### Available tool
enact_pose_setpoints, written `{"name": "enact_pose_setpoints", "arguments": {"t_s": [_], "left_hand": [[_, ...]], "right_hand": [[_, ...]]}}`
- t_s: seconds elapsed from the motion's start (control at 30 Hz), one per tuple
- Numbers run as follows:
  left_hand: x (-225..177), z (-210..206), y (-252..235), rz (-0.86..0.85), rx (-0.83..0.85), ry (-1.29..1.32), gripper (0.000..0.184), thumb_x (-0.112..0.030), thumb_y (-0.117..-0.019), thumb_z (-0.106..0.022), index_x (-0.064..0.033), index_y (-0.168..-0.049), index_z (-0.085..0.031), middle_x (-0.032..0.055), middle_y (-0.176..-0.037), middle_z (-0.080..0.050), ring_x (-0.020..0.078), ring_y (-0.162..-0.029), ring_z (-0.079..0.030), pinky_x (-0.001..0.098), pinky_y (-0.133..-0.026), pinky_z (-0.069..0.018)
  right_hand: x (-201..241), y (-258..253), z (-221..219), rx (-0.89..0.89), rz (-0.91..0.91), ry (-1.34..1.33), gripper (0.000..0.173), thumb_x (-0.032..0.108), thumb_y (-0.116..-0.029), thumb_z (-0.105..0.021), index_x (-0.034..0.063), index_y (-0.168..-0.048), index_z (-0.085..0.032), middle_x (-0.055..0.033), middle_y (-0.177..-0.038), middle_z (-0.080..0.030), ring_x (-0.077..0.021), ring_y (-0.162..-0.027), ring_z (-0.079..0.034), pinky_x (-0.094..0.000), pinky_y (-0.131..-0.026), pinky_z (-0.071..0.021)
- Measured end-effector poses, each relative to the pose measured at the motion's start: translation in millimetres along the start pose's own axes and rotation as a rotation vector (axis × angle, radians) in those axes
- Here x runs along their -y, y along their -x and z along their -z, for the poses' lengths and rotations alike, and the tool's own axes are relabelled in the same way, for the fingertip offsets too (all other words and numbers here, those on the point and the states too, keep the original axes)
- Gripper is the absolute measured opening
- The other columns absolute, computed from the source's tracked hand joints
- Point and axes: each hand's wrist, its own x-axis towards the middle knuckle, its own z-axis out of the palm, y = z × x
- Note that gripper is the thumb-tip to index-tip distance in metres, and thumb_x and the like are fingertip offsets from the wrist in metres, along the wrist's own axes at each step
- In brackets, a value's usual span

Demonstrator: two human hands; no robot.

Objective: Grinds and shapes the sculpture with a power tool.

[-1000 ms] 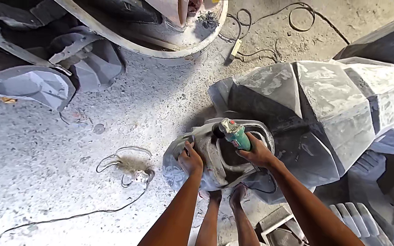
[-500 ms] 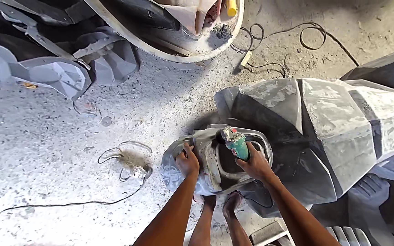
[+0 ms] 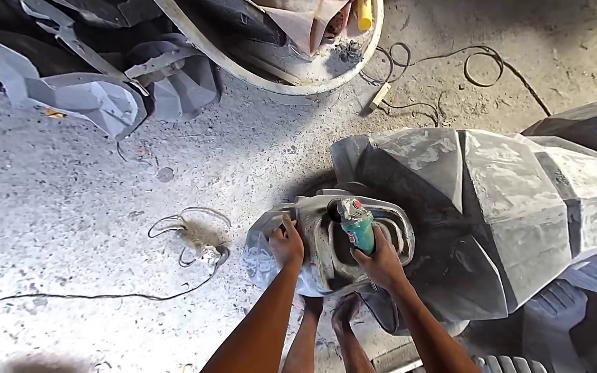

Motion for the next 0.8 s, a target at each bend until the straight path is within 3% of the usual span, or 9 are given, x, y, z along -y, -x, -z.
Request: {"name": "enact_pose_setpoints", "arguments": {"t_s": [0.23,0.33,0.63,0.8], "left_hand": [[2,-1,0,0.018,-0.008,0.004,0.063,-0.055,-0.108,-0.039,-0.0081,-0.093,-0.078,0.0144,-0.093,-0.076,0.0329,-0.096,-0.072,0.0599,-0.087,-0.0506],[1,0,0,0.01,-0.008,-0.012,0.063,-0.055,-0.1081,-0.039,-0.0085,-0.093,-0.078,0.0141,-0.092,-0.077,0.0331,-0.094,-0.072,0.0597,-0.085,-0.0515],[3,-1,-1,0.005,0.008,-0.005,0.061,-0.053,-0.1085,-0.039,-0.009,-0.094,-0.078,0.0141,-0.091,-0.076,0.033,-0.092,-0.071,0.0598,-0.085,-0.0509],[1,1,-1,0.022,0.031,0.032,0.061,-0.054,-0.1083,-0.039,-0.0089,-0.098,-0.079,0.0137,-0.093,-0.076,0.033,-0.095,-0.071,0.0605,-0.088,-0.0507]], "right_hand": [[5,12,-1,-0.109,-0.159,0.314,0.066,0.049,-0.0851,-0.071,0.0231,-0.142,-0.05,-0.0069,-0.094,-0.073,-0.0287,-0.089,-0.073,-0.0536,-0.074,-0.0573],[8,19,-2,-0.192,-0.164,0.395,0.062,0.05,-0.0855,-0.07,0.0213,-0.137,-0.054,-0.0063,-0.094,-0.074,-0.0278,-0.088,-0.073,-0.0522,-0.072,-0.0574],[-14,59,-17,-0.273,-0.153,0.132,0.06,0.048,-0.0811,-0.073,0.0194,-0.131,-0.056,-0.0012,-0.081,-0.071,-0.0211,-0.076,-0.072,-0.0489,-0.066,-0.0576],[-28,68,-28,-0.23,-0.042,0.047,0.062,0.048,-0.0853,-0.071,0.0133,-0.134,-0.053,-0.0003,-0.088,-0.071,-0.0164,-0.08,-0.072,-0.0446,-0.072,-0.0604]]}}
